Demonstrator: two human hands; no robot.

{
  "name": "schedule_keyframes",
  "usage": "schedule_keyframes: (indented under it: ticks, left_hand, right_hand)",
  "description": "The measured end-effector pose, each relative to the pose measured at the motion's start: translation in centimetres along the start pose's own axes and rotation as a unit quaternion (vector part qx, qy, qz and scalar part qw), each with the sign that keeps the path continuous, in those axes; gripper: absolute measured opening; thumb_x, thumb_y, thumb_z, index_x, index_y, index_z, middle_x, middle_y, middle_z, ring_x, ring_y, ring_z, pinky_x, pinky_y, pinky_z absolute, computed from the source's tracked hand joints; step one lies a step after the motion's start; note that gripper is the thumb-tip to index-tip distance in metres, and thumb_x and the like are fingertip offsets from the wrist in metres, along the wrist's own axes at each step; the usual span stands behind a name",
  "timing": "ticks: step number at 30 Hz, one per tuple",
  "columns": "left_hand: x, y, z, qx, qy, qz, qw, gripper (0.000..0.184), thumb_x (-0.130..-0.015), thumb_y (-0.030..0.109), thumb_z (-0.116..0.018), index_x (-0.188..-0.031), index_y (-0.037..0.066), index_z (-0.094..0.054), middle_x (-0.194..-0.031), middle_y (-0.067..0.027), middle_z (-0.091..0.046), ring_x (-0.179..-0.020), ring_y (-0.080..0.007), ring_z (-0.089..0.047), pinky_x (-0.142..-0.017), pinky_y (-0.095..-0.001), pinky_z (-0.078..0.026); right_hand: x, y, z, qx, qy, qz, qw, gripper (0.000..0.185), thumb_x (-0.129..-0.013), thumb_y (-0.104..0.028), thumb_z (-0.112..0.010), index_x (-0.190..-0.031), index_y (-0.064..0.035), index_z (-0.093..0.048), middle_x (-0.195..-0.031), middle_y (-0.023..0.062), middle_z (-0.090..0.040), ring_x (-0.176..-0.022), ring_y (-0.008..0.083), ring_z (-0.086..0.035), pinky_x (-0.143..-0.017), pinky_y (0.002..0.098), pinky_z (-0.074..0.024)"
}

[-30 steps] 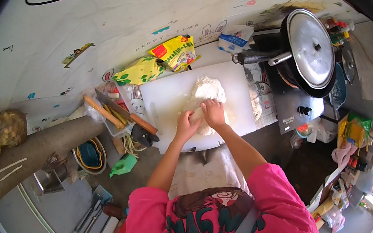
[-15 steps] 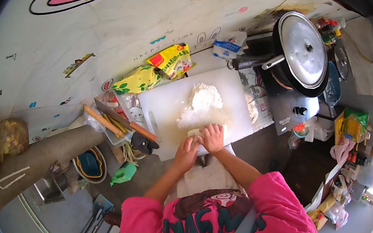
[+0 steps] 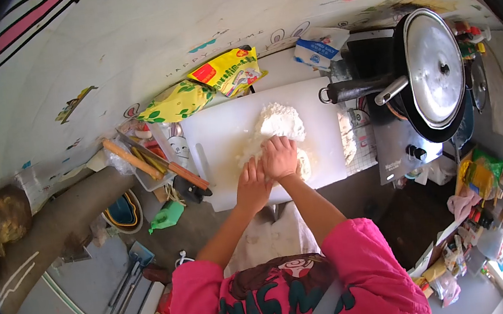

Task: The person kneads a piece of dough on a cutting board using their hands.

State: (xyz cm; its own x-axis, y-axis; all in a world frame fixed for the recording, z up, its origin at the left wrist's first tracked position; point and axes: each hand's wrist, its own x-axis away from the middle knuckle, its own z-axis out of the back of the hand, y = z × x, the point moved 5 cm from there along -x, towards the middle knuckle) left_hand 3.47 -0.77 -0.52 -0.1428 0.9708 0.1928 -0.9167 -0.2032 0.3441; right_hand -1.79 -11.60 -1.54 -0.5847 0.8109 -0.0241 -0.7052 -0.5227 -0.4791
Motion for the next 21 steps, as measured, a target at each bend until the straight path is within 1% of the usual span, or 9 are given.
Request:
schedule_keyframes:
  ticks: [1, 5, 7, 10, 11, 14, 15, 18, 21]
  left_hand:
    - [-0.2, 0.0, 0.2, 0.005, 0.004, 0.000, 1.000, 0.059, -0.086, 0.030, -0.056, -0.132, -0.003, -0.043, -0.135, -0.0212, -0.042, -0.123, -0.0373, -0.038, -0.104, -0.0429, -0.031]
    - [-0.1, 0.2, 1.6, -0.012, 0.059, -0.052, 0.997, 0.052, -0.087, 0.027, -0.054, -0.130, -0.001, -0.045, -0.133, -0.0199, -0.045, -0.121, -0.0381, -0.040, -0.104, -0.0457, -0.031]
    - [-0.2, -0.9, 1.3, 0.107, 0.060, 0.003, 0.992, 0.049, -0.087, 0.025, -0.054, -0.128, -0.001, -0.046, -0.130, -0.0213, -0.046, -0.119, -0.0390, -0.041, -0.102, -0.0470, -0.032]
    - [-0.9, -2.7, 1.2, 0.207, 0.108, 0.067, 0.970, 0.047, -0.088, 0.024, -0.054, -0.127, -0.001, -0.046, -0.126, -0.0231, -0.047, -0.116, -0.0401, -0.043, -0.099, -0.0484, -0.034]
    - [-1.5, -3.4, 1.3, 0.227, 0.132, 0.084, 0.961, 0.047, -0.088, 0.024, -0.054, -0.127, -0.001, -0.046, -0.124, -0.0236, -0.048, -0.115, -0.0404, -0.043, -0.098, -0.0487, -0.035]
    - [-3.1, -5.1, -2.1, 0.333, 0.019, 0.172, 0.927, 0.047, -0.090, 0.028, -0.054, -0.126, 0.000, -0.048, -0.124, -0.0248, -0.047, -0.113, -0.0412, -0.044, -0.097, -0.0496, -0.036]
    - [-3.6, -4.5, -1.7, 0.314, -0.041, 0.178, 0.932, 0.050, -0.089, 0.034, -0.056, -0.125, 0.001, -0.050, -0.121, -0.0257, -0.049, -0.109, -0.0409, -0.047, -0.097, -0.0477, -0.037]
    - [-3.4, -3.2, -1.9, 0.141, 0.005, 0.142, 0.980, 0.055, -0.085, 0.041, -0.061, -0.122, 0.000, -0.053, -0.112, -0.0250, -0.054, -0.102, -0.0395, -0.052, -0.092, -0.0445, -0.041]
    - [-3.2, -3.0, -2.5, 0.112, 0.043, 0.170, 0.978, 0.056, -0.081, 0.045, -0.064, -0.113, -0.001, -0.056, -0.100, -0.0233, -0.059, -0.093, -0.0373, -0.057, -0.083, -0.0409, -0.046]
  right_hand:
    - [-0.2, 0.0, -0.1, -0.007, 0.022, 0.003, 1.000, 0.010, -0.078, -0.022, -0.057, -0.080, -0.0146, -0.062, -0.085, 0.0019, -0.058, -0.089, 0.0235, -0.053, -0.080, 0.0392, -0.0388]
    - [-0.4, 0.3, 0.1, -0.056, -0.006, -0.021, 0.998, 0.014, -0.082, -0.023, -0.056, -0.086, -0.0126, -0.064, -0.092, 0.0040, -0.060, -0.092, 0.0261, -0.054, -0.081, 0.0398, -0.0389]
    - [-0.4, 0.6, 0.9, -0.088, -0.009, -0.009, 0.996, 0.016, -0.085, -0.024, -0.056, -0.087, -0.0107, -0.065, -0.091, 0.0058, -0.060, -0.091, 0.0256, -0.055, -0.081, 0.0388, -0.0405]
    - [-0.3, 3.9, 2.0, -0.397, 0.046, -0.118, 0.909, 0.019, -0.089, -0.022, -0.055, -0.093, -0.0063, -0.065, -0.094, 0.0110, -0.060, -0.093, 0.0278, -0.056, -0.083, 0.0384, -0.0426]
    - [0.2, 5.3, 2.3, -0.419, 0.027, -0.184, 0.889, 0.021, -0.091, -0.021, -0.054, -0.095, -0.0030, -0.064, -0.095, 0.0144, -0.059, -0.093, 0.0301, -0.056, -0.083, 0.0376, -0.0442]
    - [2.9, 8.3, 4.5, -0.164, -0.045, -0.249, 0.953, 0.028, -0.088, -0.022, -0.058, -0.100, 0.0038, -0.059, -0.100, 0.0207, -0.058, -0.095, 0.0350, -0.055, -0.084, 0.0436, -0.0453]
    - [4.5, 9.3, 3.5, -0.159, -0.044, -0.263, 0.951, 0.033, -0.087, -0.024, -0.059, -0.103, 0.0053, -0.057, -0.101, 0.0227, -0.057, -0.096, 0.0368, -0.054, -0.085, 0.0444, -0.0449]
    - [8.8, 9.9, 1.0, -0.177, -0.017, -0.305, 0.936, 0.055, -0.083, -0.034, -0.063, -0.114, 0.0090, -0.048, -0.110, 0.0312, -0.052, -0.103, 0.0429, -0.050, -0.091, 0.0462, -0.0428]
    - [9.1, 9.3, -0.6, -0.284, 0.026, -0.410, 0.866, 0.051, -0.085, -0.037, -0.062, -0.109, 0.0080, -0.054, -0.103, 0.0281, -0.059, -0.096, 0.0365, -0.058, -0.083, 0.0400, -0.0463]
